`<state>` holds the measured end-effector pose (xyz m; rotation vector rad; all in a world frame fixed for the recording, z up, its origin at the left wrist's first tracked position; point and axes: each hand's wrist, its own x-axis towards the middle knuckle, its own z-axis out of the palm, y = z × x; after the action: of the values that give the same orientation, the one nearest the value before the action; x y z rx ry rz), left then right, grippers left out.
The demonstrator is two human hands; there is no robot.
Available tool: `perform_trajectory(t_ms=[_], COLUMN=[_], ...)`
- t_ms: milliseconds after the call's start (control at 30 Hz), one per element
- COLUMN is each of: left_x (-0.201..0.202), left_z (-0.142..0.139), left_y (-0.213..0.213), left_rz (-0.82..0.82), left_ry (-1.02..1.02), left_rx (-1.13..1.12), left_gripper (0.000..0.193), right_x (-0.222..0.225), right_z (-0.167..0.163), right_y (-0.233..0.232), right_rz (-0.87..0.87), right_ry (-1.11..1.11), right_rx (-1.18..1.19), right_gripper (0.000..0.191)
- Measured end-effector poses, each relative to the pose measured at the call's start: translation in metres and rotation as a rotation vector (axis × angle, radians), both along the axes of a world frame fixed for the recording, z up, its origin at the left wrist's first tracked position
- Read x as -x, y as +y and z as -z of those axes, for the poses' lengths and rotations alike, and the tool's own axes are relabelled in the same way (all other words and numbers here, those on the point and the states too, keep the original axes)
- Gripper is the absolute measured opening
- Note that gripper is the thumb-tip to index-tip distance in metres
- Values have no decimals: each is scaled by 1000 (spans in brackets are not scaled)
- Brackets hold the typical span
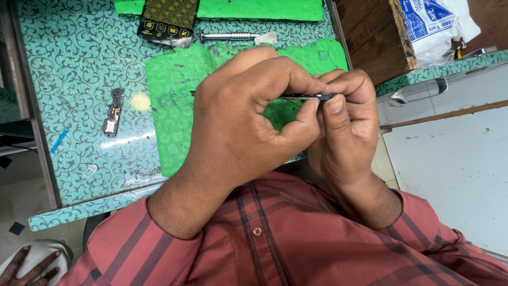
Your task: The person fits a small metal bracket onto the edge of a disassembled smartphone frame, pressing and aligning it by hand. They then pick up a screwdriver, place it on the work mat, and continue pressing the bracket and frame edges together to seat the part.
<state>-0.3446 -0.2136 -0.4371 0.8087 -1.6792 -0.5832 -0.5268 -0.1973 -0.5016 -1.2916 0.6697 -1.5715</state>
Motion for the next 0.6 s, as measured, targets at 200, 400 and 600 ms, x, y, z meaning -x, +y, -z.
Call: perform_trajectory(t_ms=[200,400,600], left_x=[-4,-4,-1], left_z=[6,7,6], left_y=[-6,-16,-28], left_rz=[24,40,-40], left_ry=[-11,-82,-258], left_rx=[40,90,135], left_gripper=[19,22,28], right_x=[20,33,39], right_z=[-13,-9,-1], right_y=[-18,-25,-28], right_rz=[208,235,187], right_ry=[525,607,557], right_rx=[269,255,111], right_gripper=[27,22,17])
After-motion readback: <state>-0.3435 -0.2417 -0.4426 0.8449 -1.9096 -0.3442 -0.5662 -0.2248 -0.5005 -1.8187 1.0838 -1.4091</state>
